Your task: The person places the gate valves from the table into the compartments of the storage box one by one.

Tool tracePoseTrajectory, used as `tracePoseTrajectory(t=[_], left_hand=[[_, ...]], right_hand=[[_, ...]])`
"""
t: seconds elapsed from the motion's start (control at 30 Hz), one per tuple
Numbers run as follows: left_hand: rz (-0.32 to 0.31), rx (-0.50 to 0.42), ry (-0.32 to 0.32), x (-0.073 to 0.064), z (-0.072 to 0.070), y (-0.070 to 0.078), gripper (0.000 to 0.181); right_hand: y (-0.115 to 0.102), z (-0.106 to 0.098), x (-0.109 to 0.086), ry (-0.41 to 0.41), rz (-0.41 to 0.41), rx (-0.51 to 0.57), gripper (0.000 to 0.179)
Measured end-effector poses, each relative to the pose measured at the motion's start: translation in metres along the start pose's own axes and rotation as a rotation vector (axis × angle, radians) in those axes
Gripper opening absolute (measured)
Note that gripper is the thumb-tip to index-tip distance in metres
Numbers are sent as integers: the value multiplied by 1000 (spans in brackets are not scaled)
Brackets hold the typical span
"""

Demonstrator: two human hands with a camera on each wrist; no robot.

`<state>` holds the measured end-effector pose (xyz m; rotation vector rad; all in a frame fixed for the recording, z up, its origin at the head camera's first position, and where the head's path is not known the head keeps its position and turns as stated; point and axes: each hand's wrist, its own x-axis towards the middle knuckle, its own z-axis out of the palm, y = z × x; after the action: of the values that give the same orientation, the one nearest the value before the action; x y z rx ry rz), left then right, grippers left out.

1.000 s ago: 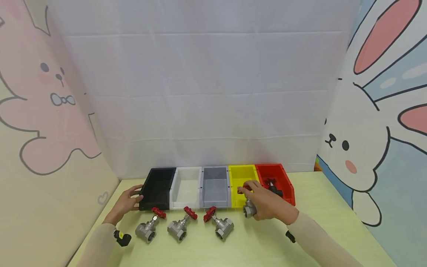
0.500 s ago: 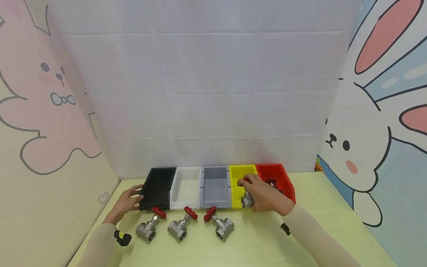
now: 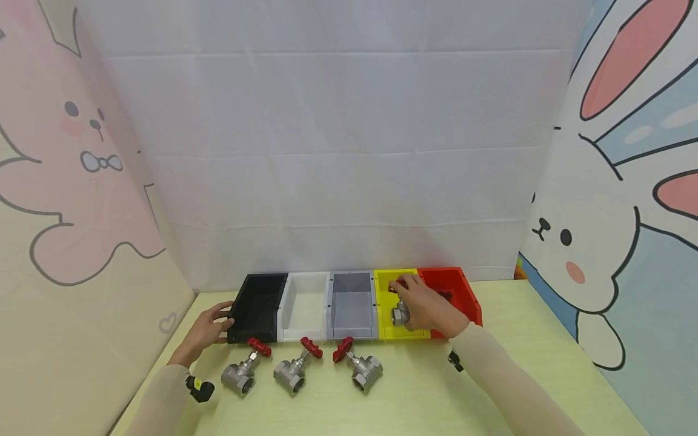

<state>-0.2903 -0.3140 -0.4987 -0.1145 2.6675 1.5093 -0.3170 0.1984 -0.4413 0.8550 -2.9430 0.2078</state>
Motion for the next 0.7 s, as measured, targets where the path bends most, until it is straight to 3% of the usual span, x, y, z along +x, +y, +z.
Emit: tracePoseTrajectory(t=[0.37, 0.7], left_hand=[[-2, -7, -1, 0, 0, 0, 55], [-9, -1, 4, 1, 0, -2, 55]], right_hand=[[1, 7, 18, -29, 94, 27, 95], [5, 22, 33, -90, 126, 39, 94]])
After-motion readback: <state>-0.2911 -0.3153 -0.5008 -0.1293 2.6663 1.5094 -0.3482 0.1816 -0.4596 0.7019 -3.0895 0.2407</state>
